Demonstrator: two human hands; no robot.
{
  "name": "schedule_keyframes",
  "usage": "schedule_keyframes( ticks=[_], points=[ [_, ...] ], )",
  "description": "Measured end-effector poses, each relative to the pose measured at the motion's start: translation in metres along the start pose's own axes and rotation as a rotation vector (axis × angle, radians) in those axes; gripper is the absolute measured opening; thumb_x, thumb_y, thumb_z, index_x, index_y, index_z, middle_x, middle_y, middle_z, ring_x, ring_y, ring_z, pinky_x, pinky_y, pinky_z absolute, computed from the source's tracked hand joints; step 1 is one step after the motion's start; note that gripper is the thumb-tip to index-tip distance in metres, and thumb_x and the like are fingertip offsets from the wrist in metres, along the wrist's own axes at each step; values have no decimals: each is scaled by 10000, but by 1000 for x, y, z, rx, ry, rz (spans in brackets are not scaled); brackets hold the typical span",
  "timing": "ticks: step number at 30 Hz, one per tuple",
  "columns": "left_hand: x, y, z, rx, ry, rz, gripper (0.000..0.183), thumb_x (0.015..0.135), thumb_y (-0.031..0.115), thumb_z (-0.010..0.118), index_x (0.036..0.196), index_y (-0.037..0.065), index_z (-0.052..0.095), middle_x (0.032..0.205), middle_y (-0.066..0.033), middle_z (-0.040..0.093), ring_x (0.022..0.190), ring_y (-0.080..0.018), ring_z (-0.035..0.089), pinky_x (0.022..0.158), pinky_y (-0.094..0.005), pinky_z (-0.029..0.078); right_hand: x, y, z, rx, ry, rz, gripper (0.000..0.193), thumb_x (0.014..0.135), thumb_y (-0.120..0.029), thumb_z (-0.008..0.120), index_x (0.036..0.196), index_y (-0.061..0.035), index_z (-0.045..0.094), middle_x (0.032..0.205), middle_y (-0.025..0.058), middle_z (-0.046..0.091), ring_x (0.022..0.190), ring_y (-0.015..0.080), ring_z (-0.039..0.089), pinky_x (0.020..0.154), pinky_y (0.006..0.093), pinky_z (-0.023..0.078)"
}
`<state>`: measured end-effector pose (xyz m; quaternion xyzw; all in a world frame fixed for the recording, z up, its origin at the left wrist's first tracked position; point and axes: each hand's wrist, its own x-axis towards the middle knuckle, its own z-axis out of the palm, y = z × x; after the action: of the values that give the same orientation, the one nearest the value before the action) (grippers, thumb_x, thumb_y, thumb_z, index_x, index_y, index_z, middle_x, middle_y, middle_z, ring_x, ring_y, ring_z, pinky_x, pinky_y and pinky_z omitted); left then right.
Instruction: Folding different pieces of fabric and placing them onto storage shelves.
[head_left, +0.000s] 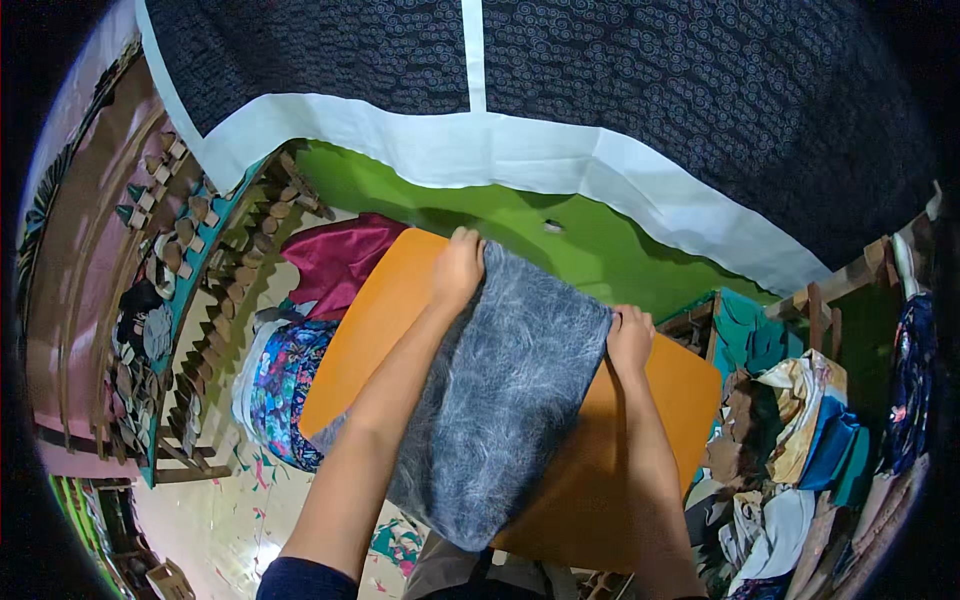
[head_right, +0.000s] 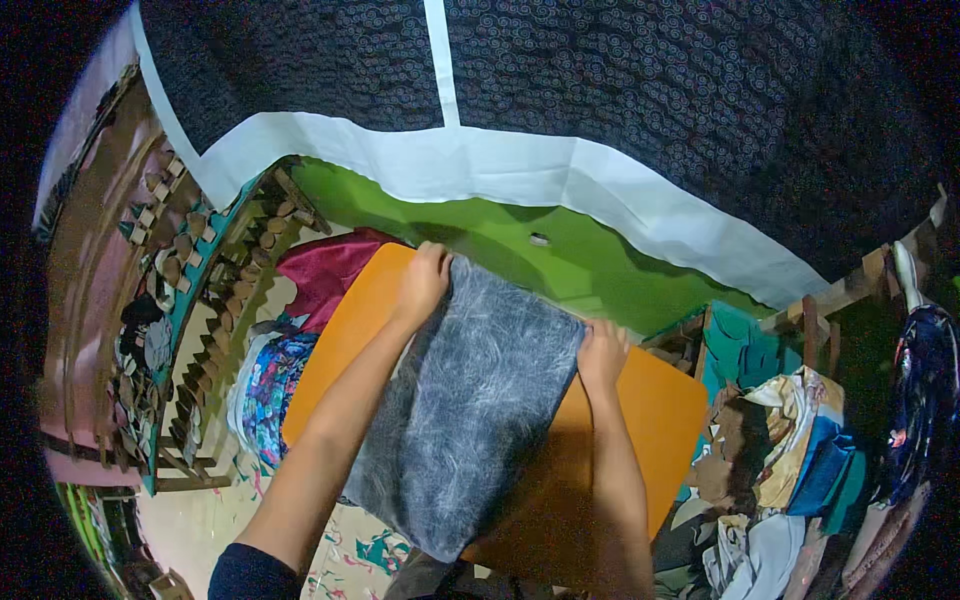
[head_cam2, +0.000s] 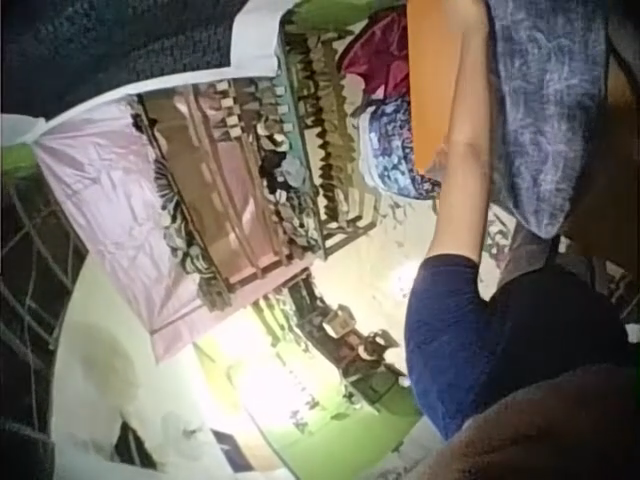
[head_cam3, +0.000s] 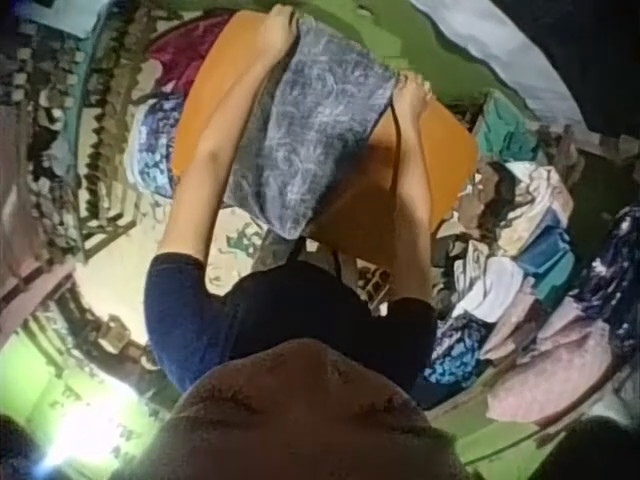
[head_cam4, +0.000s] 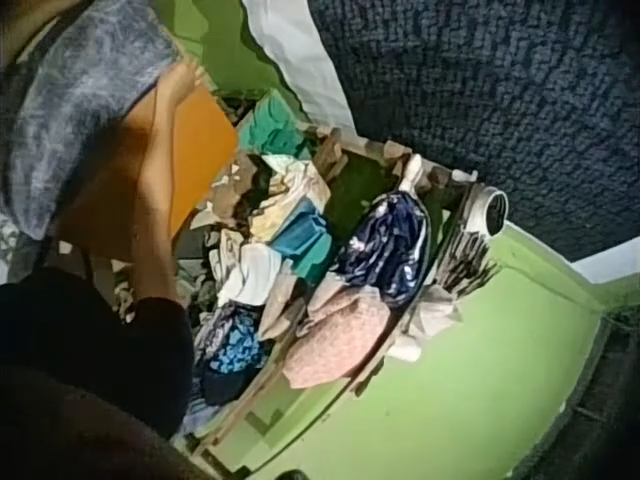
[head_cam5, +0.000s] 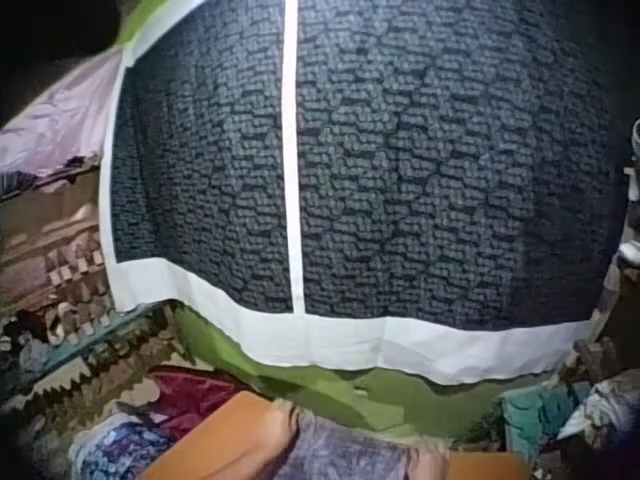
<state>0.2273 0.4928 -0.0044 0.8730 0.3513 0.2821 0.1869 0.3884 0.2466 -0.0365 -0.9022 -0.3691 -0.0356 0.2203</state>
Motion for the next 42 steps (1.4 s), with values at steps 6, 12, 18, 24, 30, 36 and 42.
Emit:
schedule_keyframes(
  ticks=[6,12,18,24,30,36,42],
  points=[
    [-30,28,14,-190,-19,-120,336,816,155,477,1105,-16,477,1030,-235,533,884,-394,528,756,-444,431,-16,-34,-4,-86,35,-208,360,795,-177,495,1128,-42,500,1183,188,462,1088,354,425,938,463,305],
    [-223,98,-22,93,-468,60,569,800,314,520,1286,66,357,1347,-181,296,1263,-337,254,1007,-533,168,-121,-59,10,-80,-257,-406,458,836,-273,451,1262,-110,411,1341,172,313,1238,351,286,994,544,207],
    [-370,127,-64,118,-650,118,659,742,425,563,1301,144,354,1360,-140,288,1247,-301,285,991,-517,221,-137,-39,-5,-89,-311,-393,457,857,-263,431,1288,-121,383,1356,184,286,1257,363,247,1008,544,169],
    [-420,110,-92,219,-588,50,680,729,431,577,1306,160,341,1369,-140,277,1263,-292,259,992,-511,223,-220,-59,-38,32,-396,-454,469,864,-248,434,1282,-45,367,1352,257,236,1262,412,195,1006,540,166],
    [-437,85,-117,175,-632,148,666,719,315,581,1299,97,336,1347,-209,274,1243,-327,287,991,-515,222,-345,-76,-45,499,-178,-137,568,856,-145,480,1342,-29,211,1378,247,117,1266,398,199,1019,474,199],
    [-486,42,-132,145,-539,342,520,751,114,466,1258,44,378,1323,-244,304,1211,-341,342,996,-458,265,-478,-104,2,1324,-255,441,604,808,-21,551,1302,-1,204,1321,199,206,1176,330,352,958,412,321],
    [-511,-7,-150,72,-630,250,690,651,150,617,1250,-25,324,1319,-299,244,1179,-420,330,969,-482,294,-444,-173,16,1208,-447,641,489,801,-186,622,1183,18,395,1147,100,482,1070,184,443,912,295,343]
  ],
)
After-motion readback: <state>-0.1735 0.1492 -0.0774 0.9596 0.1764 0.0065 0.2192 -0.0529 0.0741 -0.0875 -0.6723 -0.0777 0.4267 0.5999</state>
